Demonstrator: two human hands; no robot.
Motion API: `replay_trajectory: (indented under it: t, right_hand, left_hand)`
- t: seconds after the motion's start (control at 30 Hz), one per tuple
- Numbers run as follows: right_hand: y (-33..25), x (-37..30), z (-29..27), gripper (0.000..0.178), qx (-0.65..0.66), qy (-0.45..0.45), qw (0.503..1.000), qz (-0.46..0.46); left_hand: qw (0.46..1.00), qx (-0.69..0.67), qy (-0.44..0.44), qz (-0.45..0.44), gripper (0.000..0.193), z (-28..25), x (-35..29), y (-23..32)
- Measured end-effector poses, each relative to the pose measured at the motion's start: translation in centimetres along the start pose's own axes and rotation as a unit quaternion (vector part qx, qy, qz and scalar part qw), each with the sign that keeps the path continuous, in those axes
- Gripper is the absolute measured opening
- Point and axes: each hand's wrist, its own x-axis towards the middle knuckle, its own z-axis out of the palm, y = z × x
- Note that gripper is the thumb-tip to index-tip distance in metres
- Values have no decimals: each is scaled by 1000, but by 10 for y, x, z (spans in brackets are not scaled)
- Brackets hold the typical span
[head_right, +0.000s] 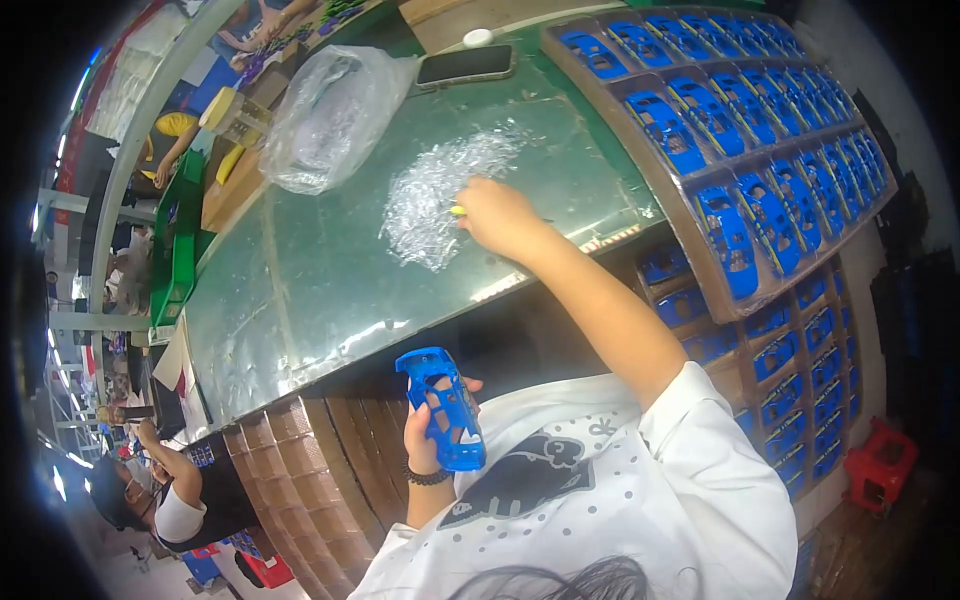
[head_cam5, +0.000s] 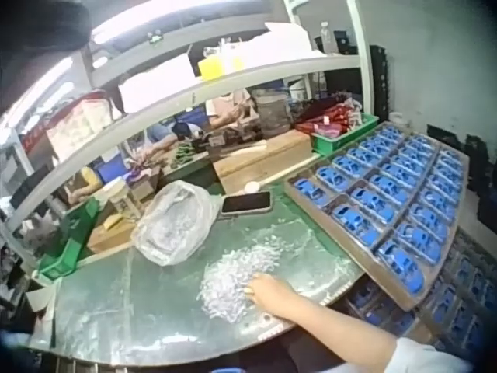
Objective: The person assembles toy car bodies by inserting plastic windows into the car shells using a small tool and placing the assembled car shells into a tray.
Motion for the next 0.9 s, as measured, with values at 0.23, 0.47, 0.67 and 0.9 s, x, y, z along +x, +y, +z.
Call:
replay_trajectory:
  t: [0.23,0.47,0.67,0.9]
  right_hand:
    - [10,-12,-11,16,-43,-67,996,49]
    - [-17,-41,-36,9,95,31,995,10]
    - [-24,-74,-21,12,192,11,980,57]
    - [-28,-81,-6,10,115,62,990,57]
  left_hand:
    - [996,8,63,56,67,10,21,1]
    - [982,176,45,59,67,25,58,13]
    - [981,188,20,49,66,33,70,1]
    - [970,206,61,111,54,36,76,-7]
